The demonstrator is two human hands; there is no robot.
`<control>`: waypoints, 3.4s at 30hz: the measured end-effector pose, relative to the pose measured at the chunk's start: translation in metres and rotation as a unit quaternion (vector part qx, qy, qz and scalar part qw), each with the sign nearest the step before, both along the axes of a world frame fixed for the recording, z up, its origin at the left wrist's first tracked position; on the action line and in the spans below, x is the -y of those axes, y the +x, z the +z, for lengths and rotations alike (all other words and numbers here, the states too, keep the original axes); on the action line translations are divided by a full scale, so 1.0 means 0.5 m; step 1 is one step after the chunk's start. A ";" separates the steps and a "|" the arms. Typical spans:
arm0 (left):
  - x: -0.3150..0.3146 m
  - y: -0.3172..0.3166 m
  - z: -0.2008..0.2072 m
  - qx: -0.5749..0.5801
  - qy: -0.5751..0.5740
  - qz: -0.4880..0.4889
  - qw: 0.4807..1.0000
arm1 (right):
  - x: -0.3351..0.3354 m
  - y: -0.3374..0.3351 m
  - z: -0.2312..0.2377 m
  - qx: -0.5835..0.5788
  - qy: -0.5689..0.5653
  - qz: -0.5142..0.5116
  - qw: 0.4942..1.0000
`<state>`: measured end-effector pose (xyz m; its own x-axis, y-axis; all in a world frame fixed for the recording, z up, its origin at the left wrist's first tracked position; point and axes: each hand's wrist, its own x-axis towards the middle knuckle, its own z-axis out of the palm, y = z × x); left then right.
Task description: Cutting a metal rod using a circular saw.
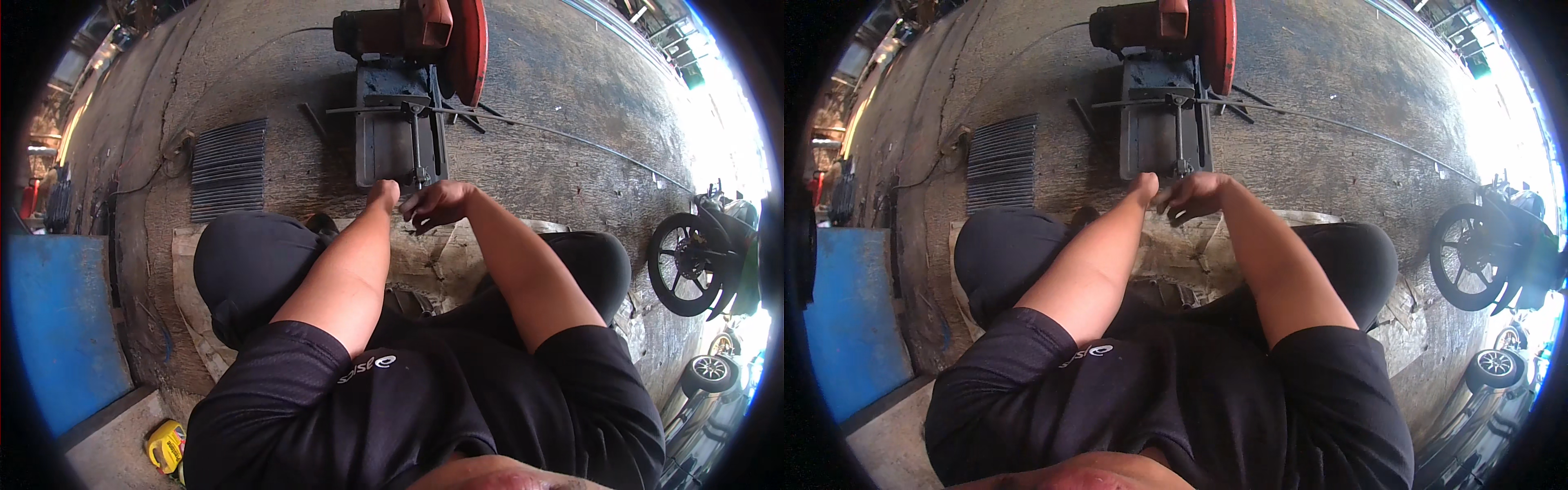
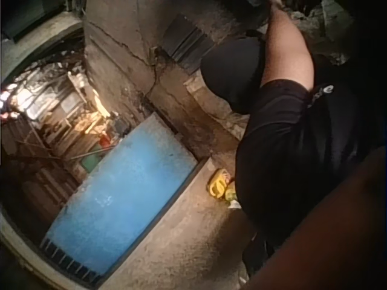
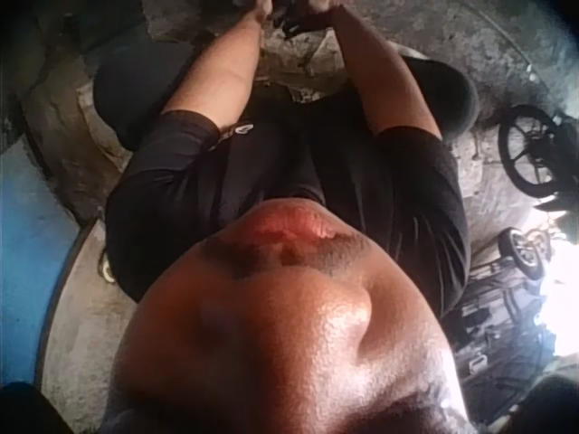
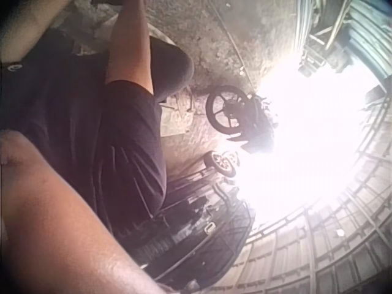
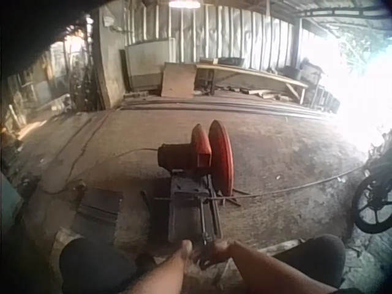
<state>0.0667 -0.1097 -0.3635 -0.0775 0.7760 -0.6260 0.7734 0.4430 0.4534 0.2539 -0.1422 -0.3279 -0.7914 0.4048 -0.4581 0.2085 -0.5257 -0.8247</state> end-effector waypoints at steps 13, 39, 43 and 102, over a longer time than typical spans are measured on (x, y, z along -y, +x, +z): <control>0.008 0.025 -0.075 0.131 -0.028 -0.138 0.981 | 0.040 0.056 -0.039 0.467 -0.102 -0.212 0.852; 0.036 0.035 -0.026 0.007 -0.034 -0.209 0.977 | 0.052 0.048 -0.060 0.455 -0.155 -0.184 0.857; 0.033 0.026 -0.025 0.024 -0.030 -0.210 0.977 | 0.059 0.039 -0.039 0.453 -0.155 -0.200 0.855; -0.321 -0.054 0.009 -0.031 0.051 0.236 0.970 | -0.395 -0.199 -0.146 -0.018 -0.271 -0.606 0.748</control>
